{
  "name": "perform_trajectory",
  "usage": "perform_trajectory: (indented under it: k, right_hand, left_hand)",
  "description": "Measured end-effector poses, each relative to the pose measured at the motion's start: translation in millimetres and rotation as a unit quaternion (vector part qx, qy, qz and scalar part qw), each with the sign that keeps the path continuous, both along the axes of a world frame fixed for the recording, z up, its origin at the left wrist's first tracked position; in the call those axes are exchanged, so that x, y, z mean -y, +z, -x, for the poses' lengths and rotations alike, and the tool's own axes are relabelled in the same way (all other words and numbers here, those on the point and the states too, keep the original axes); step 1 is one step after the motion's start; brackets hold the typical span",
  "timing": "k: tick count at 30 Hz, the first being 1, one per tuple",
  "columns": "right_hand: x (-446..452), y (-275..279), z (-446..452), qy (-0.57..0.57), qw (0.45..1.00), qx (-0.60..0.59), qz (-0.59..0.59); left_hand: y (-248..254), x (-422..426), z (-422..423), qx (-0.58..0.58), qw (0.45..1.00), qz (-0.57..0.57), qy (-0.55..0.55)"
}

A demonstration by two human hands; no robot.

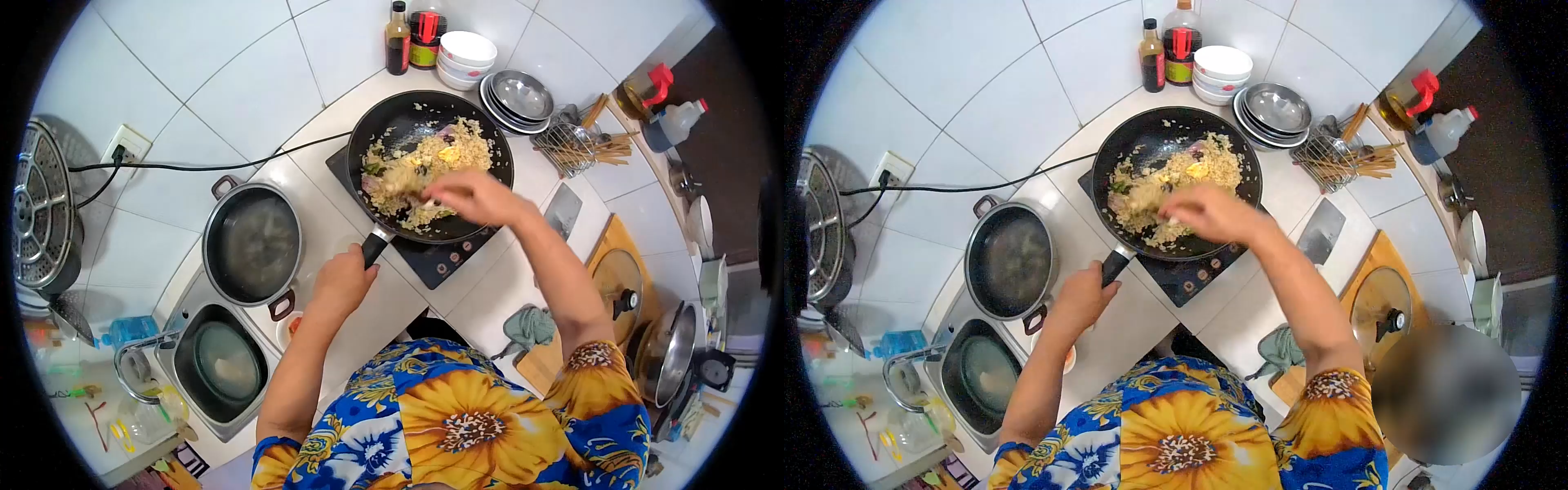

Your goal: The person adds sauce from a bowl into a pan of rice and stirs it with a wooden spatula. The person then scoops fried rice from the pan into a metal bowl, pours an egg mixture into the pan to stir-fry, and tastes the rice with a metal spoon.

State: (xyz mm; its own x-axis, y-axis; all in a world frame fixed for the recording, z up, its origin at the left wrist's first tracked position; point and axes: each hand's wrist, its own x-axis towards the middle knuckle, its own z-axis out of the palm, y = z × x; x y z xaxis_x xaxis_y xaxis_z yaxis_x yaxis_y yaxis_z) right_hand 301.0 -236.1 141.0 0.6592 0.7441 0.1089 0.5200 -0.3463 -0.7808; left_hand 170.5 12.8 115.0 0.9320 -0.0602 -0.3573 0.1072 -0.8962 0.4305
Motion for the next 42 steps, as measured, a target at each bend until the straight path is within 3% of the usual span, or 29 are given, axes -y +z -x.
perform_trajectory:
  k: [1, 3, 8, 10, 11, 13, 14, 15, 17, 20, 21, 23, 25, 27, 28, 32, 34, 37, 38, 41, 42]
  right_hand:
    - [9.0, -1.5, -14.0, -0.032, 0.999, -0.009, -0.025]
    - [33.7, 1.8, -36.2, -0.079, 0.994, 0.062, 0.034]
    - [77.8, 40.1, -39.6, -0.199, 0.98, -0.002, -0.015]
    - [89.5, 39.6, -41.0, -0.286, 0.952, 0.049, 0.094]
    - [87.3, 26.9, -40.4, -0.285, 0.953, 0.049, 0.095]
    - [76.4, -19.2, -38.1, -0.35, 0.929, -0.105, -0.063]
    - [64.4, -36.3, -36.5, -0.311, 0.947, -0.025, -0.074]
    - [57.5, -29.4, -32.6, -0.269, 0.963, 0.029, -0.005]
    - [44.0, -2.2, -19.9, -0.25, 0.959, -0.091, -0.096]
    - [63.5, 28.6, -19.7, -0.347, 0.935, -0.067, -0.016]
    - [75.4, 29.0, -22.6, -0.37, 0.927, -0.007, 0.059]
    - [81.5, 11.3, -23.2, -0.414, 0.902, -0.116, 0.025]
    - [48.8, -19.5, -6.3, -0.456, 0.859, -0.221, -0.081]
    - [12.0, -33.2, 0.0, -0.47, 0.835, -0.245, -0.146]
    - [-4.3, -39.1, 0.5, -0.443, 0.829, -0.273, -0.204]
    - [-33.7, -27.8, -10.1, -0.416, 0.847, -0.26, -0.206]
    - [-35.5, -7.6, -6.9, -0.357, 0.897, -0.178, -0.189]
    - [-56.7, -2.0, 9.9, -0.327, 0.914, -0.147, -0.189]
    - [-64.7, 4.3, 19.4, -0.31, 0.925, -0.178, -0.129]
    - [-57.5, -28.4, 8.1, -0.209, 0.976, 0.023, -0.054]
    - [-47.4, -32.9, -3.0, -0.228, 0.972, 0.018, -0.047]
  left_hand:
    - [-0.8, -0.7, -0.6, 0.004, 1.0, -0.001, -0.002]
    - [2.4, -0.9, -0.4, 0.007, 1.0, -0.001, -0.003]
    - [-1.1, -2.7, 1.8, 0.009, 1.0, 0.008, 0.002]
    - [-4.3, -2.5, 1.5, 0.016, 1.0, 0.008, 0.003]
    - [-5.9, -3.6, 1.5, 0.016, 1.0, 0.009, 0.004]
    - [-7.6, -4.7, 0.3, 0.027, 0.999, 0.018, -0.009]
    - [-6.6, -4.4, -1.3, 0.029, 0.999, 0.017, -0.009]
    - [-6.2, -4.2, -1.0, 0.031, 0.999, 0.013, -0.008]
    - [-4.7, -3.8, 1.5, 0.029, 0.999, 0.009, -0.009]
    - [3.0, -2.4, -0.1, 0.023, 1.0, 0.013, -0.003]
    - [4.1, -2.3, -0.5, 0.017, 1.0, 0.013, -0.002]
    - [2.8, -2.1, 0.7, 0.008, 1.0, 0.015, 0.001]
    - [0.7, -1.8, 1.3, 0.019, 1.0, 0.02, 0.0]
    - [4.5, 0.4, 1.6, 0.014, 1.0, 0.017, 0.002]
    - [6.0, 2.1, 2.1, 0.008, 1.0, 0.011, 0.0]
    - [5.0, 3.2, 3.1, 0.007, 1.0, 0.0, 0.005]
    - [3.0, 4.1, 1.6, 0.006, 1.0, 0.002, -0.001]
    - [-2.8, 4.1, 1.5, 0.008, 1.0, 0.007, 0.004]
    - [-1.4, 4.4, 0.9, 0.009, 1.0, 0.009, 0.002]
    - [5.2, 6.1, -0.4, -0.01, 1.0, 0.0, 0.006]
    - [6.1, 6.2, -0.9, -0.012, 1.0, 0.002, 0.008]
